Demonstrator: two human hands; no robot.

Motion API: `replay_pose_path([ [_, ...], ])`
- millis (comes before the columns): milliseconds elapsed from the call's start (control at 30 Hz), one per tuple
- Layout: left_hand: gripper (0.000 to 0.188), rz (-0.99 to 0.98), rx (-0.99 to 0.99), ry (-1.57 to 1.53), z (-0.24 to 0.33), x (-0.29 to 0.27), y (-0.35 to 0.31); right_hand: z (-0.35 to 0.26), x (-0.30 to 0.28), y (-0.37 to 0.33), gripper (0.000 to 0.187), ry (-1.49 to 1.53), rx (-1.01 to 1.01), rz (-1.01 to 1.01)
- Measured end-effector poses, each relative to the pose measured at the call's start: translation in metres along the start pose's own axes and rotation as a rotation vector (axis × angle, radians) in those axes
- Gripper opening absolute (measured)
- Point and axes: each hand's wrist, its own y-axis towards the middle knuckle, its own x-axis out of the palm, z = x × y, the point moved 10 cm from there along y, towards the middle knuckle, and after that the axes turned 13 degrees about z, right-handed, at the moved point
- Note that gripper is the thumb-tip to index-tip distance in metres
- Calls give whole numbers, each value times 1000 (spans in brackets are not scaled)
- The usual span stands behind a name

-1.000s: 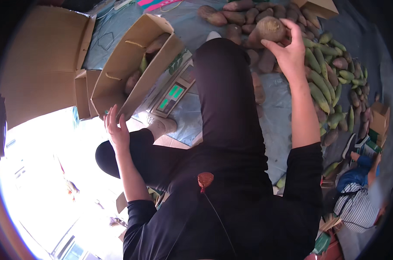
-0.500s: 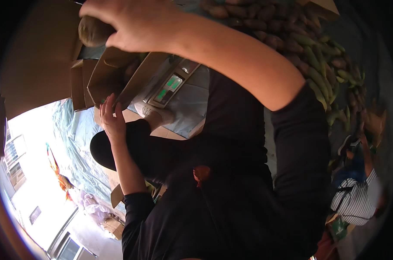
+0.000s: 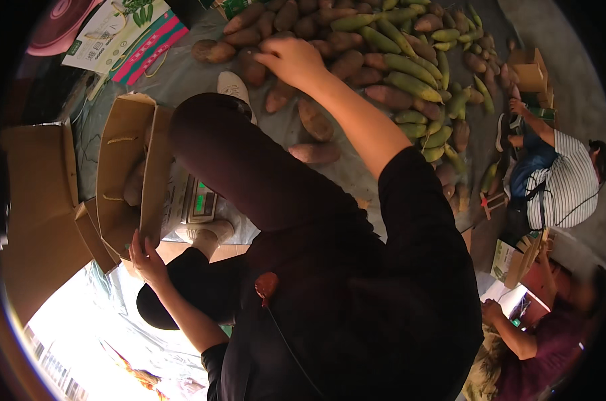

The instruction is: Sort and weigh produce items, placing them into cardboard boxes for shipping.

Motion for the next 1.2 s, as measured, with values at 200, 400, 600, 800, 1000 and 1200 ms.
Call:
replay_pose_path([
  [200,28,27,9,-43,17,-1,4,182,58,-171,14,-151,162,-25],
  [400,28,48,80,49,18,-10,1,213,103,-264,16,-147,449,-370],
  [600,29,48,73,29,26,-7,4,231,101,-265,20,-82,550,-327],
  [800,28,73,111,61,19,-13,2,231,122,-263,21,-50,584,-310],
  [1000,29,80,151,92,22,-10,1,241,126,-275,17,29,649,-292],
  [1200,30,58,142,121,29,-7,1,250,118,-275,20,-28,666,-295],
])
